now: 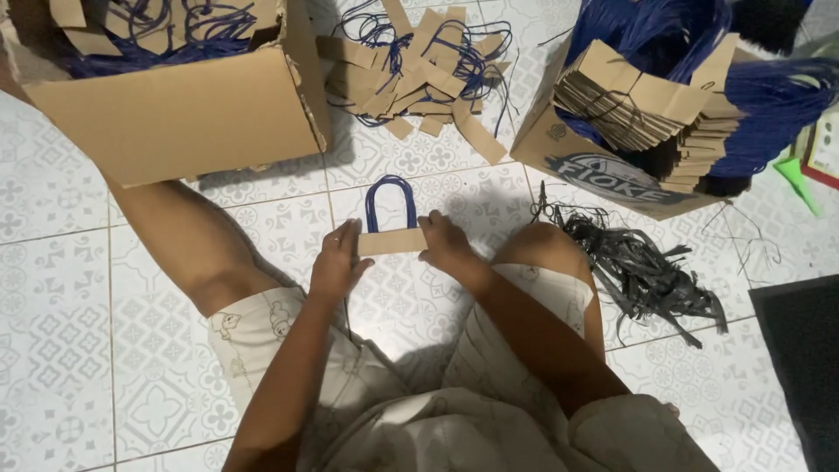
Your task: The person sits on the floor and repeatedly wraps blue cable around small rectangular cardboard pieces. They pick up a cardboard piece, loop the cable around it, and place the assembled unit into a nearby box. The process is repeated continuously with multiple units.
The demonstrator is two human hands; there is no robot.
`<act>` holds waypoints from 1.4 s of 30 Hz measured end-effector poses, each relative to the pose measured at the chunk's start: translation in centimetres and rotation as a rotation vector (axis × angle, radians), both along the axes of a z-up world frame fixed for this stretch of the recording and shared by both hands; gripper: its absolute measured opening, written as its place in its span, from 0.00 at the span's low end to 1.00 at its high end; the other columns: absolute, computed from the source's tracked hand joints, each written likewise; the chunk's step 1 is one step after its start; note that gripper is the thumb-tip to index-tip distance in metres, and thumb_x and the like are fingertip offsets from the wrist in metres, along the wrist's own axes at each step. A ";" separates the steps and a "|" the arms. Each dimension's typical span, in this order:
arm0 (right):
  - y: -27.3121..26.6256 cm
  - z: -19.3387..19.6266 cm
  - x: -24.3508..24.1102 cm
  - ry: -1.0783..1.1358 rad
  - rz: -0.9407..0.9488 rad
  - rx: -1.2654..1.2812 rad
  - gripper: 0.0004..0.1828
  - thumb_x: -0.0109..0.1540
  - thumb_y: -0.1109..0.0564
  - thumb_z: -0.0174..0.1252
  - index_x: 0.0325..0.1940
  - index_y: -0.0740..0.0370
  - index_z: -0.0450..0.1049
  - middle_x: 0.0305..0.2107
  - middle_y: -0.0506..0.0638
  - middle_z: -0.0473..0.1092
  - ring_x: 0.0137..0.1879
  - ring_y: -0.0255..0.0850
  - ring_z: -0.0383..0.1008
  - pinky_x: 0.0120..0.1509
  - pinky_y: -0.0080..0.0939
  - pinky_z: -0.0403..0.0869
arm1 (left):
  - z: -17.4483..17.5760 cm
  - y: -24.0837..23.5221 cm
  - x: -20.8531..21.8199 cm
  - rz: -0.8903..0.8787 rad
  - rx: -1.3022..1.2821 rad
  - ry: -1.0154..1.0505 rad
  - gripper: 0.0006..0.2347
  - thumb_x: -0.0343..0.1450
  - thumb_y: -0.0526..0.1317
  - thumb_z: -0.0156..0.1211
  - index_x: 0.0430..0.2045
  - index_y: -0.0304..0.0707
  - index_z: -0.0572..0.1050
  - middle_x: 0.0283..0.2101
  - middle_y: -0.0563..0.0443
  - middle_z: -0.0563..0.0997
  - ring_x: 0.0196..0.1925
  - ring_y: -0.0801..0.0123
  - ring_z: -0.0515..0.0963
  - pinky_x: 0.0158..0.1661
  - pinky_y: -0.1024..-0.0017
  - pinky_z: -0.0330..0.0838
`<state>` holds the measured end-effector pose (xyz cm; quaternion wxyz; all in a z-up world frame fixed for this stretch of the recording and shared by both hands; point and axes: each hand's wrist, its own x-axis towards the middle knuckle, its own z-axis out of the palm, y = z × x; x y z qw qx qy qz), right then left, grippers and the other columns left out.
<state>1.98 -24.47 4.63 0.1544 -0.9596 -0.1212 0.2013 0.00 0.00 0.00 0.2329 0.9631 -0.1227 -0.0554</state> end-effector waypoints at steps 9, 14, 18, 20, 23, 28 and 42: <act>0.0 -3.8 0.3 -0.066 -0.020 0.021 0.33 0.55 0.61 0.71 0.62 0.72 0.67 0.48 0.62 0.66 0.53 0.59 0.77 0.51 0.55 0.82 | -6.0 0.7 0.6 -0.018 -0.151 -0.195 0.29 0.64 0.44 0.72 0.63 0.45 0.71 0.55 0.48 0.79 0.61 0.57 0.75 0.60 0.68 0.74; -0.2 -5.9 0.7 -0.082 -0.037 0.061 0.30 0.56 0.66 0.68 0.61 0.74 0.68 0.47 0.63 0.66 0.52 0.61 0.77 0.52 0.55 0.81 | -5.0 0.2 0.3 -0.031 -0.173 -0.192 0.25 0.66 0.40 0.71 0.59 0.39 0.73 0.54 0.42 0.80 0.59 0.54 0.76 0.59 0.68 0.75; -0.1 -3.5 0.3 -0.042 -0.091 0.134 0.33 0.54 0.67 0.68 0.63 0.75 0.67 0.50 0.66 0.66 0.55 0.62 0.75 0.55 0.56 0.79 | -3.9 0.1 0.4 -0.067 -0.180 -0.202 0.28 0.63 0.48 0.72 0.57 0.36 0.75 0.57 0.39 0.79 0.61 0.50 0.75 0.60 0.65 0.74; 0.1 -2.8 0.1 -0.026 -0.104 0.142 0.36 0.53 0.65 0.70 0.64 0.74 0.67 0.51 0.67 0.66 0.56 0.63 0.75 0.56 0.58 0.78 | -3.6 0.0 0.2 -0.076 -0.192 -0.215 0.27 0.66 0.50 0.68 0.57 0.35 0.75 0.57 0.37 0.78 0.61 0.48 0.75 0.60 0.63 0.74; -0.2 -2.8 0.2 -0.008 -0.106 0.150 0.38 0.53 0.62 0.72 0.64 0.73 0.67 0.51 0.66 0.66 0.57 0.62 0.74 0.57 0.57 0.77 | -3.1 0.1 0.3 -0.092 -0.176 -0.219 0.24 0.69 0.50 0.65 0.57 0.35 0.75 0.56 0.37 0.79 0.61 0.47 0.75 0.58 0.64 0.75; -0.5 -4.3 0.8 -0.010 -0.095 0.118 0.34 0.54 0.63 0.71 0.63 0.71 0.69 0.51 0.63 0.66 0.56 0.60 0.75 0.57 0.55 0.77 | -5.1 0.7 1.0 -0.139 -0.079 -0.222 0.21 0.69 0.45 0.66 0.56 0.39 0.76 0.54 0.44 0.81 0.60 0.53 0.76 0.56 0.69 0.77; -0.3 -3.5 0.6 -0.033 -0.072 0.130 0.35 0.54 0.67 0.69 0.65 0.74 0.67 0.50 0.66 0.67 0.57 0.60 0.75 0.58 0.53 0.78 | -5.9 0.3 1.6 -0.178 -0.011 -0.237 0.22 0.67 0.44 0.67 0.56 0.43 0.76 0.52 0.47 0.80 0.61 0.55 0.76 0.54 0.70 0.80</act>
